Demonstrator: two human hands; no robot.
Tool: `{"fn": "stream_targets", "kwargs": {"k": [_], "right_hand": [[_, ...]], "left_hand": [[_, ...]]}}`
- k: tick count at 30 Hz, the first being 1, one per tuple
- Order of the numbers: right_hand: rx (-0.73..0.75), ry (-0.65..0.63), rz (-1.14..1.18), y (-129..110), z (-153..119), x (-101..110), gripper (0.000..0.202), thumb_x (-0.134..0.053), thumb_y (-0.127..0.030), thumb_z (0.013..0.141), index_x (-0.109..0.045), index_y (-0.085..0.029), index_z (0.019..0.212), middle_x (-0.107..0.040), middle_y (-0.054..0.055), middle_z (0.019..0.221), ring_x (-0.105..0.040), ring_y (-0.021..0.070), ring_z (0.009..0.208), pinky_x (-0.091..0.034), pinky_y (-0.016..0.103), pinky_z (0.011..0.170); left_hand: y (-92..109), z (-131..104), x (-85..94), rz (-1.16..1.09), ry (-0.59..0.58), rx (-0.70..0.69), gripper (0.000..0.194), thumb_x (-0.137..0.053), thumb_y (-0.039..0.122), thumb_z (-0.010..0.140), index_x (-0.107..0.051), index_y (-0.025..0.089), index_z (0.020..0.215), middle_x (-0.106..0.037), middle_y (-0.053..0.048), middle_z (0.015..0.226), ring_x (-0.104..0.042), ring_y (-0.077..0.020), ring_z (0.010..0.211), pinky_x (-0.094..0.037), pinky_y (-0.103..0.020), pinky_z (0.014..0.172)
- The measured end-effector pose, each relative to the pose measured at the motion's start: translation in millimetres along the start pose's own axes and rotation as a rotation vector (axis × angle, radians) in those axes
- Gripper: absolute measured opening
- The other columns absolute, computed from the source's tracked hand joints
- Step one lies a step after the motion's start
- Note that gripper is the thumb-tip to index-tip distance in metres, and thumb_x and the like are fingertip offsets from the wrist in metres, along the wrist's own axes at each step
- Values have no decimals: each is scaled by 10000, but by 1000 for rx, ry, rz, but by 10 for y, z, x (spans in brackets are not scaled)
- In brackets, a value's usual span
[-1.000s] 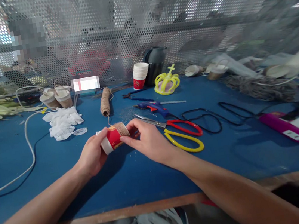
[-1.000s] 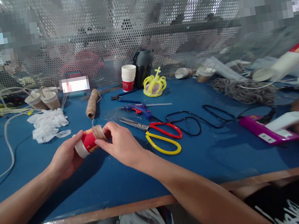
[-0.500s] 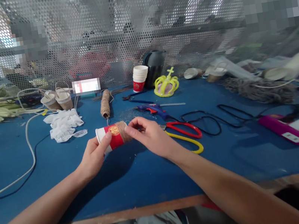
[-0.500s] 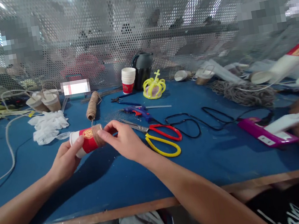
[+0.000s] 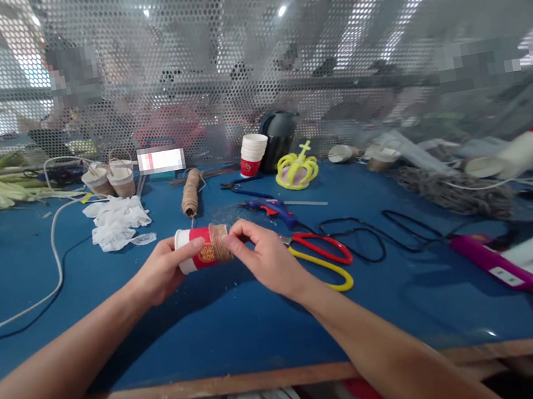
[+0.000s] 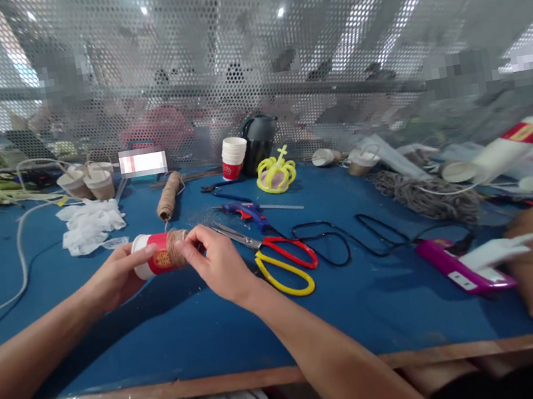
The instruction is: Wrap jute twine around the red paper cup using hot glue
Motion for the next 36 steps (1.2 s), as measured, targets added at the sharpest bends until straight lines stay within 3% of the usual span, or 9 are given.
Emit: {"fn": "stream_targets", "kwargs": {"k": [4, 9, 14, 20, 29, 36], "right_hand": [[48, -40, -63, -17, 20, -24, 203, -457, -314, 806, -454, -181, 653, -491, -6, 631, -456, 115, 607, -371, 239, 602], [-12, 108, -68, 123, 141, 157, 215, -441, -341, 814, -537, -149, 794, -593, 55, 788, -537, 143, 720, -415, 260, 668], [21, -25, -156, 133, 223, 33, 224, -426, -257, 817, -615, -137, 809, -635, 82, 869, -569, 169, 830, -418, 287, 757], [59, -51, -147, -2, 233, -60, 222, -450, -224, 807, -645, -127, 848, -644, 87, 883, -577, 166, 836, -430, 284, 763], [79, -119, -150, -51, 183, -206, 192, -484, -175, 789, -663, -121, 834, -642, 86, 884, -574, 144, 831, -442, 257, 740], [93, -162, -208, -30, 208, -266, 205, -480, -217, 803, -659, -132, 857, -650, 70, 899, -585, 130, 820, -440, 234, 723]], "left_hand": [[-20, 34, 6, -56, 25, 94, 241, -715, 265, 590, -682, 82, 742, -682, -84, 681, -599, -138, 589, -448, -234, 605], [125, 54, -33, 209, 25, -53, 181, -720, 235, 569, -680, 99, 682, -662, -38, 619, -566, -116, 564, -432, -222, 581], [134, 72, -103, 371, -19, -62, 185, -713, 233, 537, -635, 94, 631, -608, 6, 552, -528, -101, 538, -422, -226, 565], [181, 48, -134, 443, -13, -112, 146, -686, 205, 514, -600, 101, 571, -570, 24, 514, -496, -86, 513, -403, -213, 536], [-89, 56, -25, 388, 56, -56, 199, -695, 246, 496, -594, 92, 570, -572, 23, 502, -483, -80, 475, -376, -203, 508], [-93, 23, 44, 371, 115, -47, 213, -710, 267, 483, -596, 98, 546, -566, 23, 483, -479, -86, 463, -372, -206, 500]]}}
Point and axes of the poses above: each hand's wrist, its own z-axis towards the middle knuckle, its own x-axis out of the back of the hand, y = z × x, the point moved 8 cm from there along z, towards the middle knuckle
